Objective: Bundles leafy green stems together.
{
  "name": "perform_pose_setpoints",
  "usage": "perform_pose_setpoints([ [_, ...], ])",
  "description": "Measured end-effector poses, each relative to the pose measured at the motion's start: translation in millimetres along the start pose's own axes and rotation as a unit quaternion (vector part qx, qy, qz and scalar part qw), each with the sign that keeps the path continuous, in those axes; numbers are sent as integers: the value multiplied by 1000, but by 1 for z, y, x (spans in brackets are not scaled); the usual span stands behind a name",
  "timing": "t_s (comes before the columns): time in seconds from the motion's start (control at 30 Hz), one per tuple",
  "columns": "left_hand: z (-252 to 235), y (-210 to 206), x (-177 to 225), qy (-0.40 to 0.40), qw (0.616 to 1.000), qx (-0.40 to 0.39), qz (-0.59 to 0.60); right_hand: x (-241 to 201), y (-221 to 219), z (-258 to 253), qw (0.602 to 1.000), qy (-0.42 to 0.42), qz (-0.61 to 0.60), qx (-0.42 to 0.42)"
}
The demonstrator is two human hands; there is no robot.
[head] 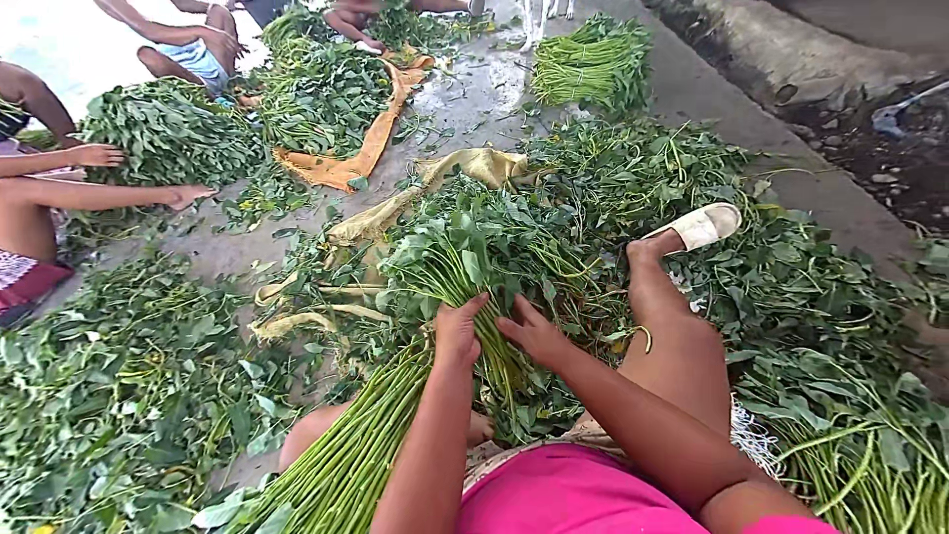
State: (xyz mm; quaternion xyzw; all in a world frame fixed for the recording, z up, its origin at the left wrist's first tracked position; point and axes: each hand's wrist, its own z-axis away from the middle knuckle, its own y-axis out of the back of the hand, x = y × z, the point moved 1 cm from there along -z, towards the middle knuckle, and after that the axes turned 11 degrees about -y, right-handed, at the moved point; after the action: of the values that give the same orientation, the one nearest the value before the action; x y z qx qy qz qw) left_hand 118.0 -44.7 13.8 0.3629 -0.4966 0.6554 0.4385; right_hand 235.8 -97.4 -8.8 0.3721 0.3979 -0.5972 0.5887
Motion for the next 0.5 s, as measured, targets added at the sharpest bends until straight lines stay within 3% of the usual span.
perform_pose_setpoints([
  [0.07,4,-6,-8,-12,1000,-2,-3,-9,-11,-9,987,-30,-141,77],
  [0.17,-1,-4,-6,-34,999,13,-9,-17,-13,-22,919,-39,-358,163],
  [0.23,-10,3,1,-43,998,38,-9,-13,-11,-21,886,-31,-447,122],
  [0.27,-15,8,5,-52,997,54,-5,-4,-7,-16,902,-25,-425,65],
  [0.3,-21,15,11,-68,995,71,0,11,-1,-10,940,-23,-341,5],
  [0.33,-27,24,18,-86,993,82,4,28,9,-4,981,-31,-185,-41],
  [0.37,-34,32,25,-103,991,88,9,44,23,0,995,-53,23,-81],
  [0.43,-42,43,35,-131,987,88,16,70,42,-2,919,-124,352,-126],
  [0.47,-43,46,38,-136,987,88,18,75,46,-2,881,-150,430,-130],
  [0.5,-43,46,38,-136,987,89,16,69,47,0,873,-140,452,-113],
])
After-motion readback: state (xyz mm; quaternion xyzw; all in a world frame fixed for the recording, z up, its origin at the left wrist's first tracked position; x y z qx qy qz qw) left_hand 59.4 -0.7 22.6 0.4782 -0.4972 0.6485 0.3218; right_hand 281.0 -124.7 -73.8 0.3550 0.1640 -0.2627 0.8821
